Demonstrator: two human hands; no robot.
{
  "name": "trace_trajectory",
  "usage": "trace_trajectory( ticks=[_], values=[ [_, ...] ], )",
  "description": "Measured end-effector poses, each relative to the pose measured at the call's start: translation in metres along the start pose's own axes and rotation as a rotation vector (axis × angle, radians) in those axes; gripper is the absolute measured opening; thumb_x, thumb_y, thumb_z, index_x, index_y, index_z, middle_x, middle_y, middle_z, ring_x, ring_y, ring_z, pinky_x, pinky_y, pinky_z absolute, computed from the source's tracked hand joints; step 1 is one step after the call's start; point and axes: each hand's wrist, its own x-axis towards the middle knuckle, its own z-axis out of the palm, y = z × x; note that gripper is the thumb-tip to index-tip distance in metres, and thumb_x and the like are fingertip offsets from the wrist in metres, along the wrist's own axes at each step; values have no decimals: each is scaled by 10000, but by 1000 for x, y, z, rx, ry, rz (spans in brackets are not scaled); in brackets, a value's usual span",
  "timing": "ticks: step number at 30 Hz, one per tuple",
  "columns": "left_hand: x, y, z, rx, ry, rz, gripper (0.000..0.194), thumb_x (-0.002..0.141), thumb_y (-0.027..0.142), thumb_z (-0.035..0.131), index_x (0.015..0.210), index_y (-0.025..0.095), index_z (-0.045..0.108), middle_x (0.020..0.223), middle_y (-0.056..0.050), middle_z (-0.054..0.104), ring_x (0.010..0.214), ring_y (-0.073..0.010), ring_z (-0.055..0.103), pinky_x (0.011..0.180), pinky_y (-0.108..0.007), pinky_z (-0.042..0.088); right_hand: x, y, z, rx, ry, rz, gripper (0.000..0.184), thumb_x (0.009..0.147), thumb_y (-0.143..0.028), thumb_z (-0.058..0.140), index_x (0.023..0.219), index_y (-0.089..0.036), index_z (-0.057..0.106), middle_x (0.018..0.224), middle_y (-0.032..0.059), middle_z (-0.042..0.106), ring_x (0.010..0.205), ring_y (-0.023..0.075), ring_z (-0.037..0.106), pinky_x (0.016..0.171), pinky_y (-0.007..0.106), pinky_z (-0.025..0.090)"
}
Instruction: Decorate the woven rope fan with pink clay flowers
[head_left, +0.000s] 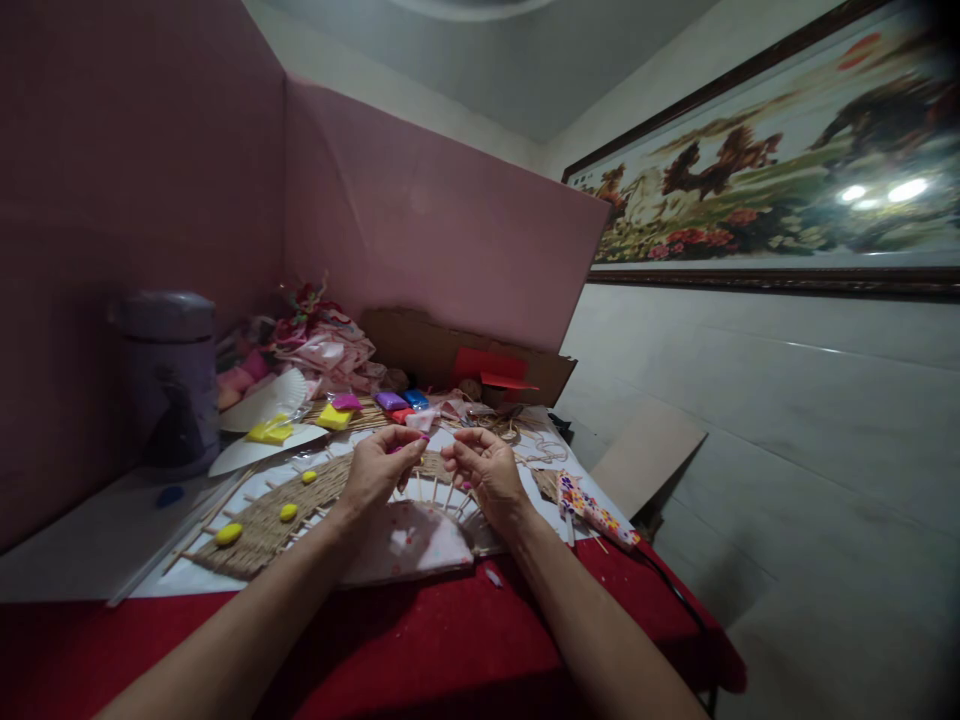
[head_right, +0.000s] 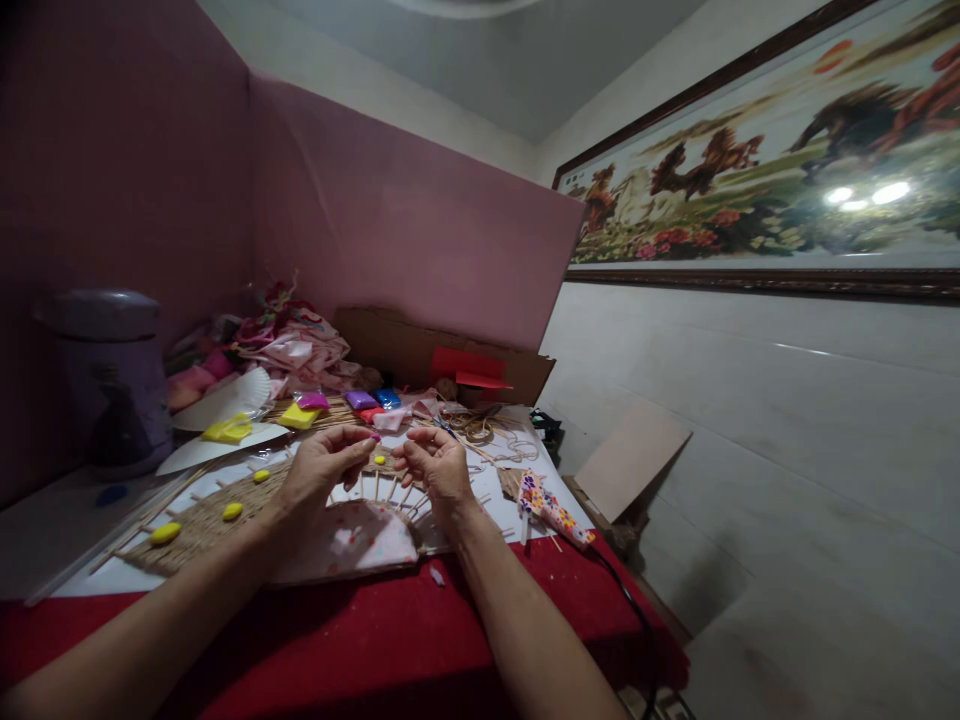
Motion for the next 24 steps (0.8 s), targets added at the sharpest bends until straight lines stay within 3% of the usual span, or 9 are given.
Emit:
trace_trajectory(
  ticks=[3,7,12,16,20,24],
  values=[
    [-1,-1,2,116,31,98,186,593,276,743,681,146,644,521,26,554,424,-70,418,405,-193,313,0,-1,0,3,37,-17,369,562,-237,813,819,-150,563,661,33,701,501,121,624,358,159,447],
    [-6,-1,5,249,-31,212,78,606,207,720,649,163,671,602,0,601,572,-110,503,548,-206,375,0,-1,1,-14,20,-2,357,562,-230,809,815,-142,574,644,34,699,494,131,631,350,163,439],
    [-7,1,4,302,58,288,48,649,218,686,676,182,670,613,0,604,578,-124,498,555,-212,365,-2,-2,1,-24,17,-12,331,581,-233,797,819,-144,584,668,38,703,522,133,639,361,163,443],
    [-8,0,2,411,2,327,47,668,229,679,701,196,681,609,-5,612,573,-130,503,561,-218,357,-3,-2,3,-41,-25,-26,319,575,-224,796,814,-140,604,614,21,684,497,128,624,370,174,454],
    [-9,-2,2,458,71,398,56,709,245,646,737,208,678,651,-14,627,596,-138,516,579,-224,367,-3,-2,3,-36,-22,-35,317,587,-231,789,826,-143,601,667,39,700,518,132,630,371,176,456],
    [-9,1,3,505,6,406,52,692,238,659,721,208,688,649,-18,637,598,-134,524,577,-222,374,-3,-2,1,-52,-25,-35,307,588,-230,786,827,-142,614,610,17,675,506,132,623,372,178,456]
  ],
)
